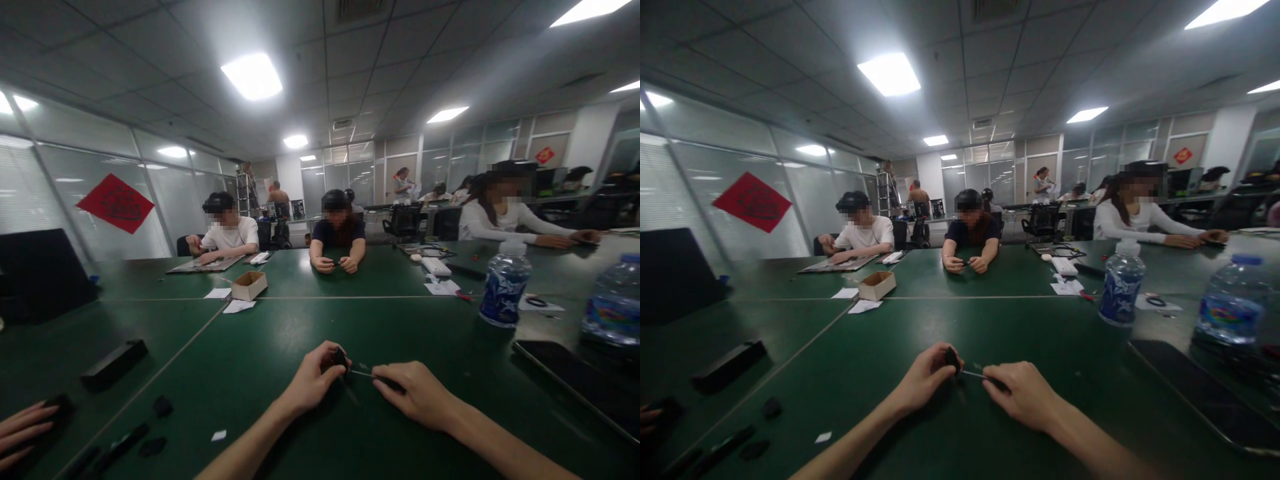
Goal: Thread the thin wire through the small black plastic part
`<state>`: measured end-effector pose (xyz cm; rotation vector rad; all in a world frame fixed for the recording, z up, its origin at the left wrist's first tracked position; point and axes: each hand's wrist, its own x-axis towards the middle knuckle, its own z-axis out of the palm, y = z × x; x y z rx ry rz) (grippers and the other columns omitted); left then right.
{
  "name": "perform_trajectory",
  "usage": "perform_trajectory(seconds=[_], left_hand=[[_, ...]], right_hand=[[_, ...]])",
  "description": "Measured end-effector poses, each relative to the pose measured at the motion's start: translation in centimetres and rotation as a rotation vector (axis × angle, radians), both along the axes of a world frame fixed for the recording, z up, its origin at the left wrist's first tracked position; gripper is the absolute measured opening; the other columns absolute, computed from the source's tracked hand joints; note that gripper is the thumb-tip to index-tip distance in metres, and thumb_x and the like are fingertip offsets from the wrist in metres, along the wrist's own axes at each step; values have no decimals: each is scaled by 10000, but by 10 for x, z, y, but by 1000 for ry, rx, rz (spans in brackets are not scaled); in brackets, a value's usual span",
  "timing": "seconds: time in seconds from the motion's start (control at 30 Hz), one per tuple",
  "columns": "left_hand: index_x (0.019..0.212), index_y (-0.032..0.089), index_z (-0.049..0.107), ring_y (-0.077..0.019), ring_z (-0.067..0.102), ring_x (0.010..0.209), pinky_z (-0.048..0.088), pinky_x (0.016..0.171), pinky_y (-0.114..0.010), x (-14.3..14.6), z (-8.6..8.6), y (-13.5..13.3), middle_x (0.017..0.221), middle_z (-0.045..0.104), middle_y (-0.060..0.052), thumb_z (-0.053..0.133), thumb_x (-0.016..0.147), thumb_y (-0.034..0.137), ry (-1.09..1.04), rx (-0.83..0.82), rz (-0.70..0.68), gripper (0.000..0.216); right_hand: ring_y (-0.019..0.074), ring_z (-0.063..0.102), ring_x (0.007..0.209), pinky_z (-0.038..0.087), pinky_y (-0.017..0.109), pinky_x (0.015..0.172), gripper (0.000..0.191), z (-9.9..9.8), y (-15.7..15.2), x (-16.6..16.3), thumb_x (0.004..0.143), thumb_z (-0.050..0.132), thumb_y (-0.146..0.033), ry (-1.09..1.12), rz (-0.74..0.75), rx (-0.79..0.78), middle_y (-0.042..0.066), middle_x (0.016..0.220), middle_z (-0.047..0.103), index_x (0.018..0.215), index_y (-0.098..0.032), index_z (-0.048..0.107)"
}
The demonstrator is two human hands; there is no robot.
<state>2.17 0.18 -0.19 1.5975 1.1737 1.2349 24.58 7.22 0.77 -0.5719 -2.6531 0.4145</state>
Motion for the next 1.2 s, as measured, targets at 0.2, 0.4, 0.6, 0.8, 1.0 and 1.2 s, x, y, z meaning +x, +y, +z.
perform_trajectory(seconds=[0.2, 0.4, 0.6, 0.8, 1.0, 1.2], left_hand=[[972, 170, 533, -195, 603, 948, 442, 903, -362, 0, 0, 2, 968, 647, -61, 593, 805, 200, -17, -4, -5, 180], [975, 168, 552, -199, 609, 958, 444, 908, -369, -1, 1, 1, 991, 653, -69, 596, 802, 180, 15, 13, -8, 179], [973, 165, 567, -192, 612, 959, 449, 913, -361, -1, 4, -1, 988, 660, -62, 626, 777, 151, 33, 0, -6, 205], [1032, 170, 580, -198, 621, 956, 464, 899, -373, 0, 5, -3, 1010, 655, -64, 651, 759, 167, 55, -29, 39, 282], [973, 168, 592, -194, 630, 912, 482, 862, -360, -2, 2, -2, 970, 659, -55, 679, 737, 182, 87, -15, 54, 252], [927, 162, 612, -179, 630, 889, 482, 859, -329, -3, 0, -1, 923, 665, -36, 672, 734, 168, 110, -1, 50, 202]], right_hand=[[158, 605, 646, 439, 251, 615, 291, -4, 2, 1, 918, 397, -308, 12, 3, 14, 34, 746, 661, 934, -186, 660], [156, 601, 647, 434, 250, 615, 285, -4, 2, 0, 928, 399, -311, 13, 6, 27, 31, 757, 658, 959, -185, 653], [159, 605, 662, 440, 251, 620, 282, -2, 2, 2, 929, 405, -313, 1, 6, 12, 33, 767, 661, 965, -189, 655], [155, 609, 674, 446, 251, 638, 282, -5, 5, 1, 938, 407, -317, 8, 17, 10, 34, 797, 667, 1002, -192, 651], [159, 611, 667, 446, 253, 626, 278, -5, 4, 1, 932, 410, -318, 19, 16, 16, 33, 780, 666, 970, -191, 656], [163, 619, 662, 442, 255, 622, 279, -3, 2, 1, 927, 409, -306, -11, 14, 28, 39, 763, 672, 953, -188, 661]])
